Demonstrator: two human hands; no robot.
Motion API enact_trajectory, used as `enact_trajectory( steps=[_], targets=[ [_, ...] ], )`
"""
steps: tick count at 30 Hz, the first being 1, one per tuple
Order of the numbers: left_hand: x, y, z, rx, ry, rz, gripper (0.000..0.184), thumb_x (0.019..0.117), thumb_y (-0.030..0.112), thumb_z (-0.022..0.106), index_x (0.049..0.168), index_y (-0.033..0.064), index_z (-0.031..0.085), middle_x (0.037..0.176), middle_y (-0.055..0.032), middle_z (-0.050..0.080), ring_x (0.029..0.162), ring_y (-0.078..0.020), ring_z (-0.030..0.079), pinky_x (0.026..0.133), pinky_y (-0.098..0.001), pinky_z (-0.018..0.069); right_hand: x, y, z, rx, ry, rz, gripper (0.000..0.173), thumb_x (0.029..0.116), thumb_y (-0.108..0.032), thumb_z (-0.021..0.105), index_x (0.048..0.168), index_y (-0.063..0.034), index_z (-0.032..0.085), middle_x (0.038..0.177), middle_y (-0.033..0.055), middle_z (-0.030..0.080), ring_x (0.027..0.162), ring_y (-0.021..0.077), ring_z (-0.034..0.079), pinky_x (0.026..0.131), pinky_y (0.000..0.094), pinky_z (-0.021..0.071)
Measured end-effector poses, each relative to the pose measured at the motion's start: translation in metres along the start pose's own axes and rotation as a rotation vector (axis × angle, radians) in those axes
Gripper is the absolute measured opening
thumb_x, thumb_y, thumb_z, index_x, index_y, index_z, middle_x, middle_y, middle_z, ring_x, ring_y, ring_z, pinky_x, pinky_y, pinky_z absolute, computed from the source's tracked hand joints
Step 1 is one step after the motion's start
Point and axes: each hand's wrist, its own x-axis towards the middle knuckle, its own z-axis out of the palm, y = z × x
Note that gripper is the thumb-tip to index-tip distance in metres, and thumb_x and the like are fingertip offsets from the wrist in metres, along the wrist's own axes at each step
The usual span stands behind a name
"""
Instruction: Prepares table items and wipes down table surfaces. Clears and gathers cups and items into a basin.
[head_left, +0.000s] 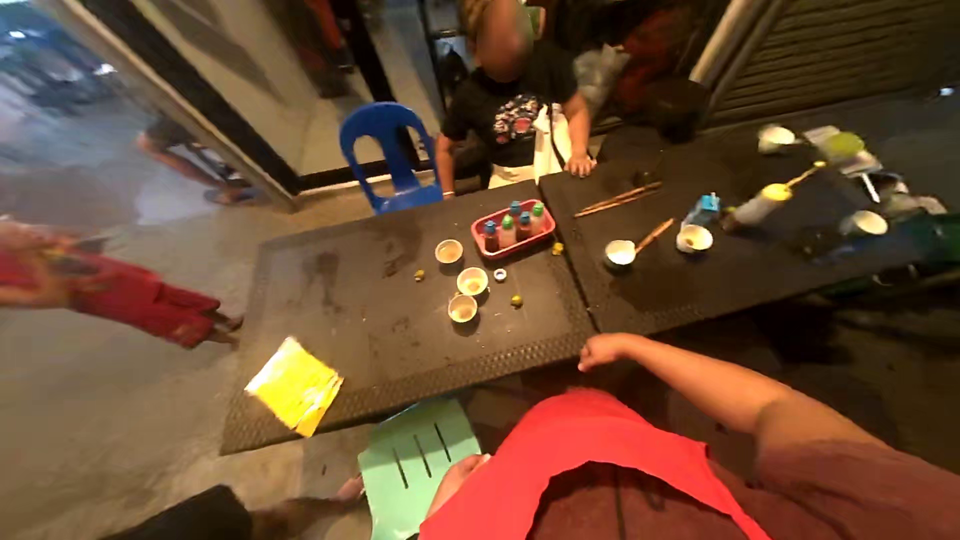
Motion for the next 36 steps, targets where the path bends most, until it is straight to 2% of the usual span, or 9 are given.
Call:
enact_trajectory(
  steps=[5,13,16,20,24,27,29,33,36],
  targets=[
    [0.035,0.042,-0.025,0.2,0.083,0.1,0.04,0.1094,0.034,0.048,0.129,0.0037,0.065,0.103,-0.014,0.072,0.091,-0.0235,0.07,0.089,-0.0459,0.0555,0.009,0.008,-0.077,0.226,0.477,-0.001,0.041,0.1075,-0.031,0.054,0.14,-0.007,0.06,0.142,0.0199,0.06,0.133,0.0347,0.056,0.114,0.0549,0.0407],
    [0.109,0.164,0.012,0.491,0.207,0.251,0.049,0.1027,0.036,0.061,0.146,0.0131,0.056,0.152,-0.0153,0.051,0.138,-0.0314,0.051,0.115,-0.0514,0.0426,0.114,0.03,-0.17,-0.107,0.653,-0.056,0.052,0.101,-0.007,0.053,0.152,-0.0195,0.052,0.165,0.0155,0.035,0.146,0.0424,0.038,0.115,0.0638,0.0356],
    [0.154,0.225,0.022,0.67,0.31,0.328,0.056,0.1001,0.035,0.065,0.151,0.0169,0.051,0.162,-0.015,0.038,0.145,-0.035,0.044,0.117,-0.0535,0.0395,0.141,0.043,-0.189,-0.199,0.604,-0.115,0.046,0.1043,-0.009,0.048,0.149,-0.0164,0.055,0.16,0.0184,0.04,0.148,0.0429,0.036,0.119,0.0635,0.0301],
    [0.214,0.271,0.024,0.805,0.421,0.308,0.058,0.0992,0.025,0.065,0.154,0.0169,0.048,0.165,-0.0198,0.03,0.144,-0.0438,0.041,0.115,-0.0597,0.0375,0.149,0.054,-0.199,-0.236,0.546,-0.214,0.034,0.1037,-0.006,0.051,0.136,-0.0064,0.063,0.147,0.0182,0.053,0.138,0.0413,0.048,0.109,0.0595,0.0439],
    [0.247,0.272,0.023,0.818,0.473,0.232,0.045,0.0993,0.019,0.065,0.143,0.0105,0.058,0.155,-0.0258,0.043,0.14,-0.0475,0.044,0.112,-0.0606,0.0406,0.117,0.059,-0.191,-0.024,0.563,-0.287,0.033,0.1027,-0.01,0.055,0.134,-0.0042,0.063,0.141,0.0209,0.058,0.135,0.0378,0.053,0.11,0.0548,0.046],
    [0.246,0.273,0.037,0.412,0.558,0.272,0.032,0.0995,0.011,0.063,0.128,-0.0018,0.065,0.137,-0.0274,0.057,0.13,-0.0396,0.055,0.109,-0.0518,0.0464,0.073,0.059,-0.19,0.119,0.496,-0.343,0.035,0.1005,-0.011,0.058,0.135,-0.004,0.062,0.139,0.0207,0.059,0.13,0.0345,0.057,0.11,0.0506,0.0462],
    [0.237,0.288,0.068,-0.226,0.486,0.237,0.031,0.1065,0.007,0.043,0.131,-0.004,0.058,0.122,-0.0165,0.064,0.104,-0.0208,0.062,0.086,-0.0358,0.0526,0.05,0.059,-0.186,0.173,0.441,-0.44,0.036,0.099,-0.013,0.063,0.134,-0.0033,0.063,0.136,0.0211,0.06,0.127,0.0346,0.059,0.108,0.0504,0.0466],
    [0.234,0.324,0.123,-1.138,0.093,0.103,0.067,0.1065,0.058,0.005,0.134,0.0131,0.047,0.105,-0.0111,0.065,0.084,-0.0244,0.066,0.067,-0.0405,0.0558,0.013,0.069,-0.193,0.137,0.37,-0.551,0.052,0.0992,-0.029,0.069,0.144,-0.0064,0.056,0.143,0.0198,0.058,0.135,0.0351,0.054,0.115,0.0543,0.0398],
    [0.239,0.346,0.145,-1.208,0.054,0.071,0.068,0.1048,0.065,0.008,0.101,0.0175,0.058,0.08,-0.0014,0.068,0.064,-0.0152,0.065,0.053,-0.03,0.0536,-0.012,0.112,-0.224,0.197,0.596,-0.312,0.036,0.0997,-0.01,0.062,0.135,-0.0032,0.063,0.139,0.0205,0.061,0.134,0.0358,0.055,0.113,0.053,0.043]
  ],
)
